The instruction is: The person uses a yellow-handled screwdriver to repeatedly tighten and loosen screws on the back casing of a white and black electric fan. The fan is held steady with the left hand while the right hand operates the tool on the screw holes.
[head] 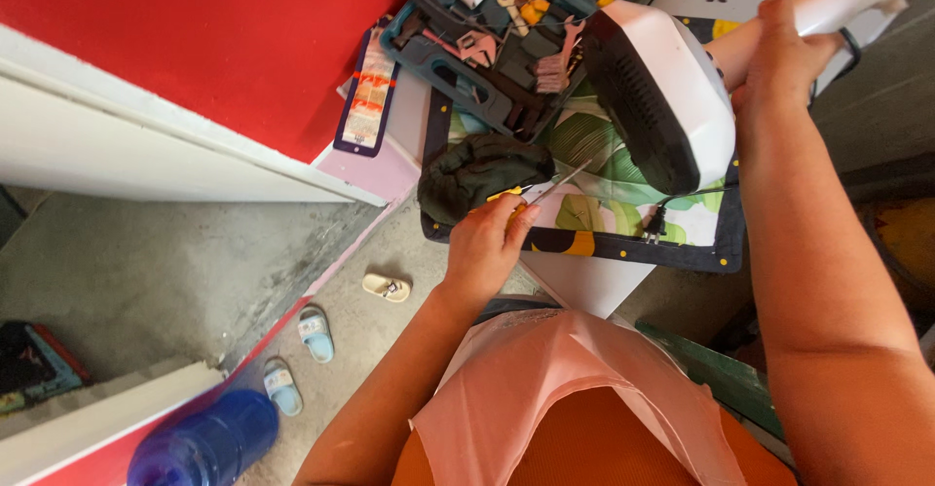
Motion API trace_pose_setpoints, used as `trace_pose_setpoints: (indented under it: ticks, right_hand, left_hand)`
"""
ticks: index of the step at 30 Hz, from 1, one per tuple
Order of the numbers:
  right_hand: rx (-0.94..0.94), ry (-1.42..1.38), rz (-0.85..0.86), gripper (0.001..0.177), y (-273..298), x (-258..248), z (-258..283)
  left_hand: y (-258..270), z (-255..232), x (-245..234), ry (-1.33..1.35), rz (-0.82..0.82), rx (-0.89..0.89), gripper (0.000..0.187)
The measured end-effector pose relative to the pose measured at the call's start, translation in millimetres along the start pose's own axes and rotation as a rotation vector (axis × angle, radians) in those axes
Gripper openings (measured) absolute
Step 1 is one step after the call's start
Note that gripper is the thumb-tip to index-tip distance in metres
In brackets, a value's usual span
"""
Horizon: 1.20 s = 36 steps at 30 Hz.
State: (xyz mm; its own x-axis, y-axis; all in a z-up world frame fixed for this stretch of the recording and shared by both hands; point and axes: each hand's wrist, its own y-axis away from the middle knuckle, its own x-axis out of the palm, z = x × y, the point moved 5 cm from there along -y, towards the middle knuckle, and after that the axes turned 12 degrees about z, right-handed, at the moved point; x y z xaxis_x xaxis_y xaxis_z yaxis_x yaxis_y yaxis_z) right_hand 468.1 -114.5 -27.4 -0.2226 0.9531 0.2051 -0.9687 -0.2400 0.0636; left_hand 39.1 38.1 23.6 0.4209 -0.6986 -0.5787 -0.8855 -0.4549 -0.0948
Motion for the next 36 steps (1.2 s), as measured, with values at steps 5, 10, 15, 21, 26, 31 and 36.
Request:
trace_pose_setpoints:
  ticks: [5, 10, 15, 21, 26, 31, 36]
  right_hand:
    - [0.229, 0.155, 0.185, 0.050, 31, 34, 41]
    - [0.348, -0.106, 0.598, 0.046, 69, 70, 48]
    - [0.295, -0.149, 0.673, 0.043, 73, 58, 32]
    - [0.233, -0.165, 0.725, 0.039, 41, 45, 18]
    - [0.180, -0.168, 0.768, 0.037, 9, 31, 4]
    - [0.123, -0.190, 0.820, 0.037, 10, 33, 19]
    - [0.269, -0.170, 0.636, 0.050, 115, 61, 108]
  left_hand:
    - [-15, -7, -14, 0.063, -0.048, -0.026, 0.033]
    - [-46, -8, -16, 0.408, -0.106, 0.167, 0.037]
    - [-88, 1, 18, 1.050, 0.222, -0.012, 0.032]
    - [-95, 2, 34, 1.226, 0.258, 0.044, 0.029]
    - [-93, -18, 35, 1.155, 0.419, 0.119, 0.031]
    - [-106, -30, 16, 1.127, 0.357, 0.194, 0.036]
    - [-110, -25, 19, 1.186, 0.277, 0.143, 0.032]
